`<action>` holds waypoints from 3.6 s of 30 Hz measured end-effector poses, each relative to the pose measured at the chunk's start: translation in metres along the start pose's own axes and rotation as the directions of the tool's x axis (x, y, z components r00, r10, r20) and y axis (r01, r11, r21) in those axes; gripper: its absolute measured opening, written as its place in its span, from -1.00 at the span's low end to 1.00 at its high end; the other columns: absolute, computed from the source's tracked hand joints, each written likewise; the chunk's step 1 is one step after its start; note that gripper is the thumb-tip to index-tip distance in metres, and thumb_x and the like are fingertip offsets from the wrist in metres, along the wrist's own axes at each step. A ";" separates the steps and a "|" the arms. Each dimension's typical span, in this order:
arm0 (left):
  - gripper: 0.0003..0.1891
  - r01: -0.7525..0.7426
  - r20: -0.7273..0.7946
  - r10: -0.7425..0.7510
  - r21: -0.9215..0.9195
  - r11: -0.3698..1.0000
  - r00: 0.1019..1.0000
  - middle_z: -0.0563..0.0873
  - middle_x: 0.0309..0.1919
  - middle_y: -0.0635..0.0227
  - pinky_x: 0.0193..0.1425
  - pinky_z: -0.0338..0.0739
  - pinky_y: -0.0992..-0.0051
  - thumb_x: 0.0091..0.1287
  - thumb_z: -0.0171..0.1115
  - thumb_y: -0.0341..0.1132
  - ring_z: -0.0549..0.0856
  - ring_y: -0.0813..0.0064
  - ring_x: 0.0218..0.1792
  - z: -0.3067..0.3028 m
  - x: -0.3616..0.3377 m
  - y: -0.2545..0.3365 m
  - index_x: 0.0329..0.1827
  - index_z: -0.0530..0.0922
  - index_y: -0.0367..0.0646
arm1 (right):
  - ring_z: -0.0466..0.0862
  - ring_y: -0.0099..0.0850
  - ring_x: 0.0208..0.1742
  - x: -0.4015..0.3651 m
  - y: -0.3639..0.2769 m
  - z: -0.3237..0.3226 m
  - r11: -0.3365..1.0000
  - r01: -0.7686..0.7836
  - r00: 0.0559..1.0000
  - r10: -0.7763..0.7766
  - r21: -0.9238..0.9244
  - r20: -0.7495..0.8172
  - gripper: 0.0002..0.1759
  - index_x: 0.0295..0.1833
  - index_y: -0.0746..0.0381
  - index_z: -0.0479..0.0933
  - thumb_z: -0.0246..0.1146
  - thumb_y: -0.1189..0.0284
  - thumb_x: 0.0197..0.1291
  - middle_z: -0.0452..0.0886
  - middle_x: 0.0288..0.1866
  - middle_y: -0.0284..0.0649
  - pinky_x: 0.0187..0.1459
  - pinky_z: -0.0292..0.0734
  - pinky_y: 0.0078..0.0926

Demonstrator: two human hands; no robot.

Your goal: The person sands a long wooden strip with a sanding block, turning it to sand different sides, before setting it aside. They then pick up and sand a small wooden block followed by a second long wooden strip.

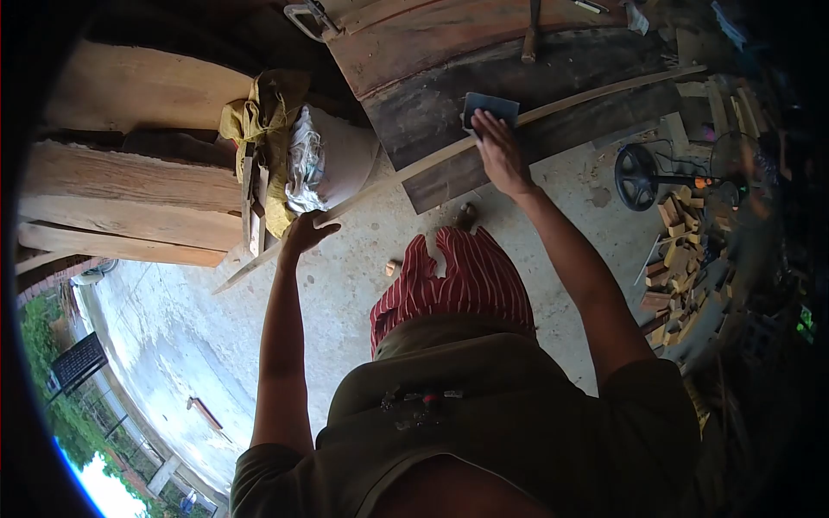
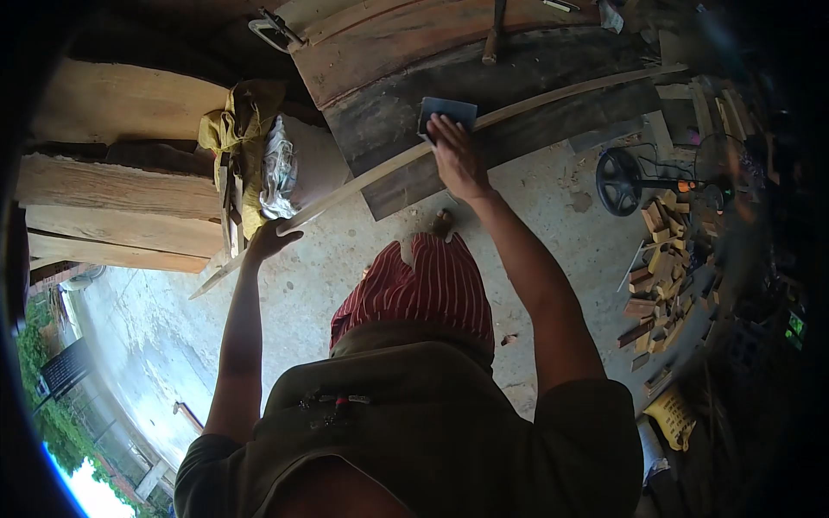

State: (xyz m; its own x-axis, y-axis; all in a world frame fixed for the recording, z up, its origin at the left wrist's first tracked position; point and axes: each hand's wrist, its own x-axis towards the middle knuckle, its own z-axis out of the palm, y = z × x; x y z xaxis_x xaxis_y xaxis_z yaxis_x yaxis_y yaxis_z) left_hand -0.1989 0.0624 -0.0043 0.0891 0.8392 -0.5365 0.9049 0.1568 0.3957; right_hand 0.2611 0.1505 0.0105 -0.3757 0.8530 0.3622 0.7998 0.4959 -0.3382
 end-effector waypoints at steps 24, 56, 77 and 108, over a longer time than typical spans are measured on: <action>-0.88 0.225 -0.592 -0.103 0.135 0.965 0.799 0.68 -0.19 0.34 0.08 0.38 0.15 0.25 0.24 -0.26 0.63 0.19 -0.05 0.065 -0.013 0.106 -0.16 0.60 0.10 | 0.23 -0.07 0.56 -0.026 0.163 -0.046 0.881 -0.419 0.907 0.396 -0.219 -0.143 -0.51 0.45 0.37 0.28 -0.11 0.35 0.54 0.26 0.53 0.03 0.53 0.13 -0.05; -0.22 -0.691 0.076 -0.843 -0.536 -0.485 0.532 0.36 0.40 0.00 0.40 0.42 -0.01 0.49 -0.04 0.20 0.49 0.00 0.34 0.060 -0.083 -0.068 0.57 0.02 -0.13 | 0.30 -0.21 0.54 -0.021 -0.149 0.054 0.862 0.438 0.816 -0.501 0.257 0.290 -0.41 0.46 0.34 0.29 0.03 0.64 0.29 0.30 0.53 -0.06 0.55 0.19 -0.21; -0.55 -0.756 -0.054 -0.811 -0.402 -0.517 0.583 0.50 0.34 0.15 0.47 0.40 0.10 0.58 -0.09 0.02 0.51 0.16 0.34 0.069 -0.084 -0.068 0.34 0.39 -0.04 | 0.35 -0.22 0.52 0.036 -0.275 0.132 0.641 0.640 0.583 -0.765 0.424 0.274 -0.44 0.41 0.36 0.35 0.04 0.57 0.27 0.34 0.50 -0.05 0.52 0.26 -0.25; -0.25 -0.466 -0.013 -0.699 -0.755 -0.462 0.715 0.34 0.44 0.18 0.45 0.39 0.17 0.42 0.18 0.16 0.39 0.12 0.42 0.112 -0.022 0.116 0.52 0.20 -0.06 | 0.31 -0.11 0.53 -0.009 -0.121 0.048 0.917 0.298 0.896 -0.365 0.266 0.253 -0.47 0.40 0.45 0.32 0.03 0.58 0.31 0.30 0.51 0.04 0.54 0.19 -0.22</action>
State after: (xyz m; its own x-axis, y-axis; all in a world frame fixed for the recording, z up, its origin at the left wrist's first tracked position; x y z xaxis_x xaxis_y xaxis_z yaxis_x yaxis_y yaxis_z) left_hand -0.0491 0.0036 -0.0302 -0.5746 0.4970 -0.6502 -0.7735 -0.0703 0.6298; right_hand 0.1451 0.0904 0.0069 -0.7468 0.6246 0.2284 0.4969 0.7523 -0.4326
